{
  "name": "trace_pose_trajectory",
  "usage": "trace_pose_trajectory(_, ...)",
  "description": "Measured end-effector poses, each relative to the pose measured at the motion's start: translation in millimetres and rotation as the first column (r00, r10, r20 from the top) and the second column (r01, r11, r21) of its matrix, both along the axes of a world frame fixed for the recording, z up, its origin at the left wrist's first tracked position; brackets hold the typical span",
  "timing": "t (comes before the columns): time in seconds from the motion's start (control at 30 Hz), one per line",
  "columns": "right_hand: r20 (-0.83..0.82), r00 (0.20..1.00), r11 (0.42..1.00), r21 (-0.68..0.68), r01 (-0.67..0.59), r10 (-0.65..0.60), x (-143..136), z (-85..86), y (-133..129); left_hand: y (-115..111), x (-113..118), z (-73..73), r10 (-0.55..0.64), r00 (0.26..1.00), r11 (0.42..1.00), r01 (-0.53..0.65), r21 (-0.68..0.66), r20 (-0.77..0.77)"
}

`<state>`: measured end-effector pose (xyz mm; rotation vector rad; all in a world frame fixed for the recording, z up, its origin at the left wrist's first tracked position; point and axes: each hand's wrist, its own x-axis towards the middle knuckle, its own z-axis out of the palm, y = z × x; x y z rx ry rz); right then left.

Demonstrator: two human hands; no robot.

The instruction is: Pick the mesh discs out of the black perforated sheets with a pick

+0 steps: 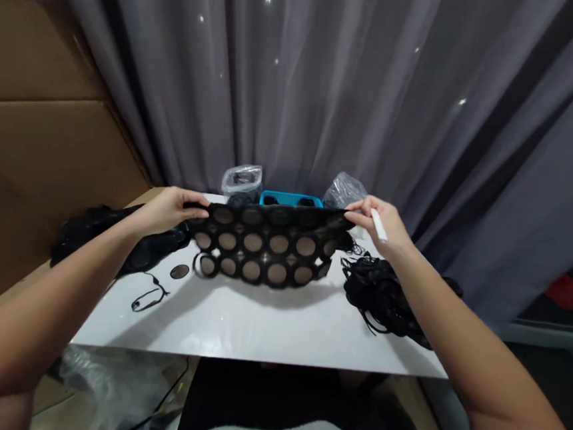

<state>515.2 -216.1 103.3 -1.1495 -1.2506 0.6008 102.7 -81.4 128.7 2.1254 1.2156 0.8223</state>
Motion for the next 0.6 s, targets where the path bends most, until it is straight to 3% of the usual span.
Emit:
trace_pose_trajectory(0.1, 0.007, 0.999, 0.999, 0.038, 0.031, -0.032, 16, -4.9, -7, -6, 9, -0.3, -0.114, 0.994, 0.976, 0.113, 0.188, -0.007)
trace_pose_trajectory(0.17, 0.048, 0.999, 1.000, -0.011, 0.009, -0.008, 22, -18.9, -22, -20, 7, -15.6, -0.118, 0.992, 0.955, 0.123, 0.271, -0.036)
trace_pose_trajectory(0.27, 0.140, 0.987, 0.981, -0.191, -0.045, 0.072, 22, -62.6, -53, -47, -3, -67.6, -0.107, 0.981, 0.973, 0.137, 0.187, -0.164)
trace_pose_trajectory(0.37, 0.209, 0.955, 0.914, -0.389, -0.115, 0.209, 15, -120.0, -86, -76, -15, -135.9, -0.247, 0.925, 0.961, 0.273, 0.052, -0.291)
trace_pose_trajectory(0.43, 0.229, 0.937, 0.874, -0.467, -0.133, 0.265, 10, -151.3, -103, -93, -24, -172.0, -0.259, 0.903, 0.953, 0.297, 0.063, -0.342)
trace_pose_trajectory(0.5, 0.232, 0.938, 0.869, -0.480, -0.121, 0.258, 5, -169.6, -115, -109, -33, -192.3, -0.243, 0.884, 0.941, 0.315, 0.125, -0.399)
trace_pose_trajectory(0.6, 0.210, 0.953, 0.872, -0.480, -0.094, 0.219, 3, -173.1, -126, -125, -44, -196.0, -0.253, 0.831, 0.892, 0.399, 0.212, -0.496)
